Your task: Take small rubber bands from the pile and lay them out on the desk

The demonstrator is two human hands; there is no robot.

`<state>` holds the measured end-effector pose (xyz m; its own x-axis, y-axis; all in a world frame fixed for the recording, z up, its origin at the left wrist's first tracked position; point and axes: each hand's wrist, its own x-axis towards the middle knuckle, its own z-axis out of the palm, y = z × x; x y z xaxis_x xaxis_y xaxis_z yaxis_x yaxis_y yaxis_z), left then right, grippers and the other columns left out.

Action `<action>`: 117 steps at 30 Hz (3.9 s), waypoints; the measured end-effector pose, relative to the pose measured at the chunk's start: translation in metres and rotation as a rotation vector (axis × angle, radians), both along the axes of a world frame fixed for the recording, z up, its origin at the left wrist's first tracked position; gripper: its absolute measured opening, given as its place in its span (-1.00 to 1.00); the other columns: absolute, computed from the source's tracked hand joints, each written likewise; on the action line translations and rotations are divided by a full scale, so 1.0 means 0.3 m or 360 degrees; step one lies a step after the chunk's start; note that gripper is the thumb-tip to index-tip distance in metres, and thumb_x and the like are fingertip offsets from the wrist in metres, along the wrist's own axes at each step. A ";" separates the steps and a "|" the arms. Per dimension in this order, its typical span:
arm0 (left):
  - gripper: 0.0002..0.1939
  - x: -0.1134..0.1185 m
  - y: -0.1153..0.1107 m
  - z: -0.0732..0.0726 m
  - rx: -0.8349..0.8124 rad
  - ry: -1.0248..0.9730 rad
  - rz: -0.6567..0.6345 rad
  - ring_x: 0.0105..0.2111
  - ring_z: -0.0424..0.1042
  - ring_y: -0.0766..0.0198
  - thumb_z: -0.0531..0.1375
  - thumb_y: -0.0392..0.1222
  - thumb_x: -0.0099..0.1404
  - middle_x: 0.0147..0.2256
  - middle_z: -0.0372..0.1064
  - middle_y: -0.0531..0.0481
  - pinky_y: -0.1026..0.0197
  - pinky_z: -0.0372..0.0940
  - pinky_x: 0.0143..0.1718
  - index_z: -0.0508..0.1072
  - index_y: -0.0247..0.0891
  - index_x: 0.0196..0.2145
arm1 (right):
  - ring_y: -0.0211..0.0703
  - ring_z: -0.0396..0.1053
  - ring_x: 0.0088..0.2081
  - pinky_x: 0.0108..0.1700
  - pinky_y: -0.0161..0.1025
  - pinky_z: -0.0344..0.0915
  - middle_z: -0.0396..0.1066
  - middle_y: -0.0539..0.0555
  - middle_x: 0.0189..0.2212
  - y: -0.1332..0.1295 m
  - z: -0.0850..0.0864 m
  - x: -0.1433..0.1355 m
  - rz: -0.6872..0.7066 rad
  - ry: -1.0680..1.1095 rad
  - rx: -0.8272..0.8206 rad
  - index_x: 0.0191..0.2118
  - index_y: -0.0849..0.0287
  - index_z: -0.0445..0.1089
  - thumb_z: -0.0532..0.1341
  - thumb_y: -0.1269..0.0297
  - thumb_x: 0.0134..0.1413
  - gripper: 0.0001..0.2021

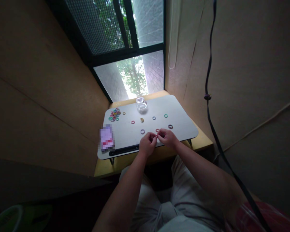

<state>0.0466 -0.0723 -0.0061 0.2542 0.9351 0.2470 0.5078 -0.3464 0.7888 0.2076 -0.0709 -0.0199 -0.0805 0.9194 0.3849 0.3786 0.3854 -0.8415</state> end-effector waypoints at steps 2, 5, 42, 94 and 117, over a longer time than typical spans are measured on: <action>-0.84 -0.001 0.001 -0.003 0.0009 0.0006 0.0005 -0.51 0.33 0.38 0.15 -0.08 0.27 -0.49 0.38 0.10 0.31 0.17 -0.44 0.40 -0.22 -0.33 | -0.09 0.46 -0.14 -0.11 -0.22 0.33 0.43 0.01 -0.51 0.001 -0.001 0.000 0.0006 0.0000 -0.0002 -0.51 0.12 0.30 0.18 0.36 -0.03 -0.91; -0.83 -0.003 0.004 -0.008 0.0023 0.0006 -0.0002 -0.51 0.32 0.38 0.13 -0.08 0.28 -0.49 0.37 0.10 0.30 0.16 -0.43 0.40 -0.22 -0.34 | -0.10 0.46 -0.18 -0.10 -0.21 0.33 0.42 0.00 -0.52 0.002 -0.001 0.001 0.0020 -0.0016 -0.0006 -0.52 0.12 0.31 0.18 0.34 -0.03 -0.91; -0.77 -0.005 0.010 -0.009 0.0014 -0.0014 0.0008 -0.51 0.33 0.38 0.15 -0.03 0.27 -0.48 0.43 0.07 0.31 0.17 -0.43 0.48 -0.24 -0.34 | -0.10 0.46 -0.19 -0.12 -0.23 0.34 0.48 0.04 -0.42 0.010 -0.017 0.003 0.0007 -0.0048 0.0015 -0.50 0.13 0.34 0.17 0.33 0.03 -0.88; -0.81 -0.006 0.011 -0.015 -0.0002 -0.0101 -0.0019 -0.55 0.31 0.40 0.19 -0.06 0.21 -0.52 0.38 0.09 0.33 0.18 -0.47 0.41 -0.24 -0.39 | -0.05 0.48 -0.12 -0.11 -0.19 0.35 0.52 0.08 -0.38 0.003 -0.004 0.002 -0.0023 -0.0016 -0.0005 -0.46 0.13 0.35 0.16 0.35 0.00 -0.93; -0.77 -0.007 0.003 -0.009 -0.0008 -0.0087 0.0035 -0.54 0.30 0.38 0.19 -0.01 0.21 -0.53 0.36 0.09 0.30 0.17 -0.47 0.39 -0.24 -0.41 | -0.04 0.48 -0.10 -0.10 -0.20 0.35 0.48 0.04 -0.46 -0.002 0.001 0.000 -0.0015 0.0013 -0.0017 -0.48 0.12 0.32 0.17 0.37 0.00 -0.91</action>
<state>0.0445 -0.0714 -0.0086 0.2201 0.9415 0.2554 0.4711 -0.3318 0.8173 0.2077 -0.0715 -0.0197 -0.0689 0.9243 0.3755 0.3753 0.3727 -0.8487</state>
